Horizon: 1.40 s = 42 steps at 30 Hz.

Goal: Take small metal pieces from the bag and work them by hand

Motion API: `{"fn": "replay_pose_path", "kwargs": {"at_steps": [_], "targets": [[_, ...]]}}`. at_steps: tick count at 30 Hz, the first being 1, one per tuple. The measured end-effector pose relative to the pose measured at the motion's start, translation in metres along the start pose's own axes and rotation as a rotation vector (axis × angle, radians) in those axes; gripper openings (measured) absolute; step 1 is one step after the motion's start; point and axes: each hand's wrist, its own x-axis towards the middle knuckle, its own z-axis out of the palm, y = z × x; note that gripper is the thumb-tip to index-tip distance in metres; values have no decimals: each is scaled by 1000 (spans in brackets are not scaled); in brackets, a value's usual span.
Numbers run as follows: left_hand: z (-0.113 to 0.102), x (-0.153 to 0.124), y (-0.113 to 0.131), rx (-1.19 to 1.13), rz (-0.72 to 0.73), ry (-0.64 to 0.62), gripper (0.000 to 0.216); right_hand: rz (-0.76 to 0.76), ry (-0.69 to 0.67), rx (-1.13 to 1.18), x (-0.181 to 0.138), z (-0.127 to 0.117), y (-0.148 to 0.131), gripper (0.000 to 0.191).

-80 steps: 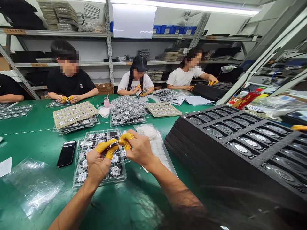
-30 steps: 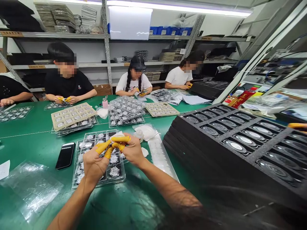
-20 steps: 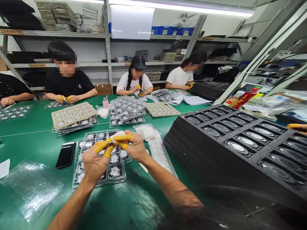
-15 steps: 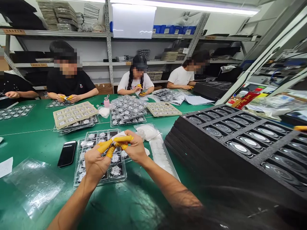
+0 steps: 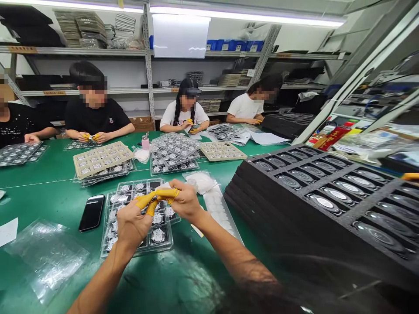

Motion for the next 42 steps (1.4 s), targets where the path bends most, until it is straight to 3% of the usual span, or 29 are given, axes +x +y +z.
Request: {"fn": "replay_pose_path", "kwargs": {"at_steps": [2,4,6,8,11,18,24,28,32,36,39,42], "targets": [[-1,1,2,-26,-19,-6,17,56,109,251,1,9,0,23],[-2,2,3,-29,-28,-8,18,95,154,343,0,14,0,18],[-2,0,3,10,-10,5,17,75,124,225,-3,13,1,24],[-1,-1,2,71,31,23,15,4,81,-34,-6,9,3,30],[0,-3,0,120,52,23,14,-23,65,-303,-9,6,5,26],[-2,0,5,97,3,-20,17,46,150,140,-4,17,-2,24],[1,-3,9,190,120,34,20,-88,147,-486,-5,5,-7,21],[6,-7,9,222,151,49,21,40,36,-555,-6,1,-9,22],[8,-12,5,189,202,70,21,230,-78,-271,-1,-1,-8,26],[5,-10,-4,66,281,82,33,525,-173,338,6,-4,-11,12],[0,-6,-10,-14,333,97,41,856,-258,829,7,-3,-18,32],[-1,-4,-15,-39,380,138,42,1055,-309,1211,6,-1,-28,42]]}}
